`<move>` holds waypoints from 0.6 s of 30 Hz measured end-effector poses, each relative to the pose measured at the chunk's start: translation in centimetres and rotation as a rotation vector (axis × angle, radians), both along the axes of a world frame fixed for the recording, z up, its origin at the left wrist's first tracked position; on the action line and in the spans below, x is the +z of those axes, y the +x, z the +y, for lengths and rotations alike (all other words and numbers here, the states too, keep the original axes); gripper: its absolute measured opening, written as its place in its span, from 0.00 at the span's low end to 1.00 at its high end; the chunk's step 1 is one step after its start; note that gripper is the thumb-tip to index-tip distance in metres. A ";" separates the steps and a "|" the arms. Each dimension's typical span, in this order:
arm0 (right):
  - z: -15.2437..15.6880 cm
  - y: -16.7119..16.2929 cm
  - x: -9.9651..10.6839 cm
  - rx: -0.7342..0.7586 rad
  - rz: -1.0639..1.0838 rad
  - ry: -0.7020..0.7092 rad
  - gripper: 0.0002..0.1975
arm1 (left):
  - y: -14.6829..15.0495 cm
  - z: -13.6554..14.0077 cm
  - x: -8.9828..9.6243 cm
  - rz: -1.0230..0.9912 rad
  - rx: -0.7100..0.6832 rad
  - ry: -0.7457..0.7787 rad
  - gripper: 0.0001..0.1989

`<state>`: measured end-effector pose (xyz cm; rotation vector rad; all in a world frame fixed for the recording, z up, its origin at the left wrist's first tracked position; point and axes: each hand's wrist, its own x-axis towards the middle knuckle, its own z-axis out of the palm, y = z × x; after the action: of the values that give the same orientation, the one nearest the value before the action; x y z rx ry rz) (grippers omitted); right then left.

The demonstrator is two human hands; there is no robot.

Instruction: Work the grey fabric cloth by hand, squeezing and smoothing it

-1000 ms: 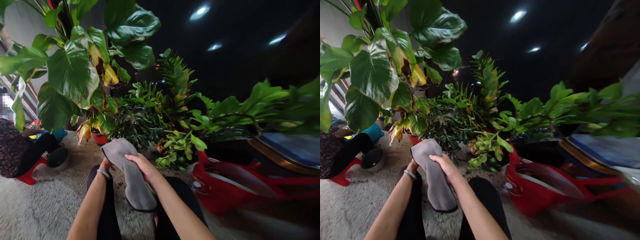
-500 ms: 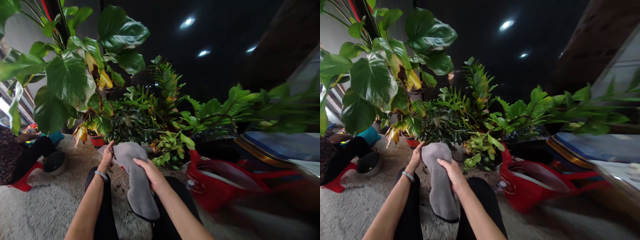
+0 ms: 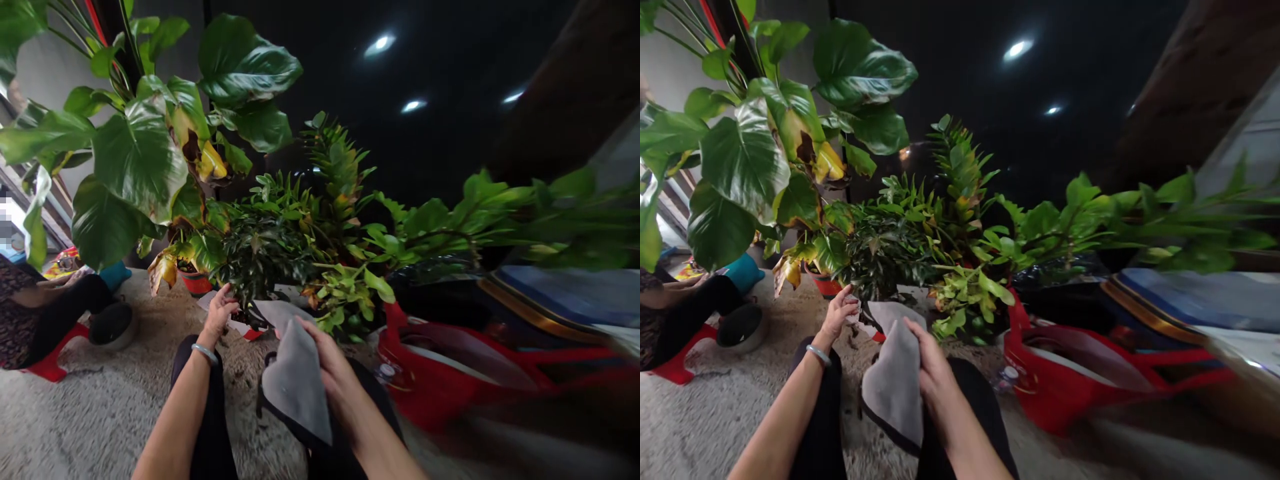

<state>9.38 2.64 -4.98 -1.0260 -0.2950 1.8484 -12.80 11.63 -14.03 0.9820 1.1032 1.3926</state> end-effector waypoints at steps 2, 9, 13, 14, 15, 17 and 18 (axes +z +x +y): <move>0.4 1.0 1.9 0.001 -0.001 0.089 0.12 | 0.0 0.0 0.0 -0.001 0.001 -0.006 0.43; 5.0 -0.3 3.8 -0.223 0.010 0.101 0.06 | 0.4 0.2 -0.2 -0.015 0.006 -0.024 0.44; 1.3 -3.0 0.6 -0.072 -0.021 0.005 0.10 | 0.4 0.1 0.1 -0.019 0.001 -0.015 0.41; 0.4 -3.6 0.8 -0.033 -0.007 0.004 0.10 | 0.4 0.0 0.2 -0.009 0.003 0.003 0.37; -0.2 -4.3 1.5 0.001 0.007 0.019 0.11 | 0.4 -0.1 0.3 0.005 0.010 0.024 0.31; -0.1 -5.7 4.1 0.065 0.020 0.105 0.11 | 0.2 -0.2 0.6 0.039 0.026 0.047 0.20; 0.5 -6.4 5.5 0.087 0.022 0.169 0.11 | 0.1 -0.3 0.8 0.050 0.033 0.040 0.16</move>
<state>2.94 3.16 0.56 -0.8887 -0.4808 1.8757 -12.65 11.37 -13.26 1.0359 1.1365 1.4279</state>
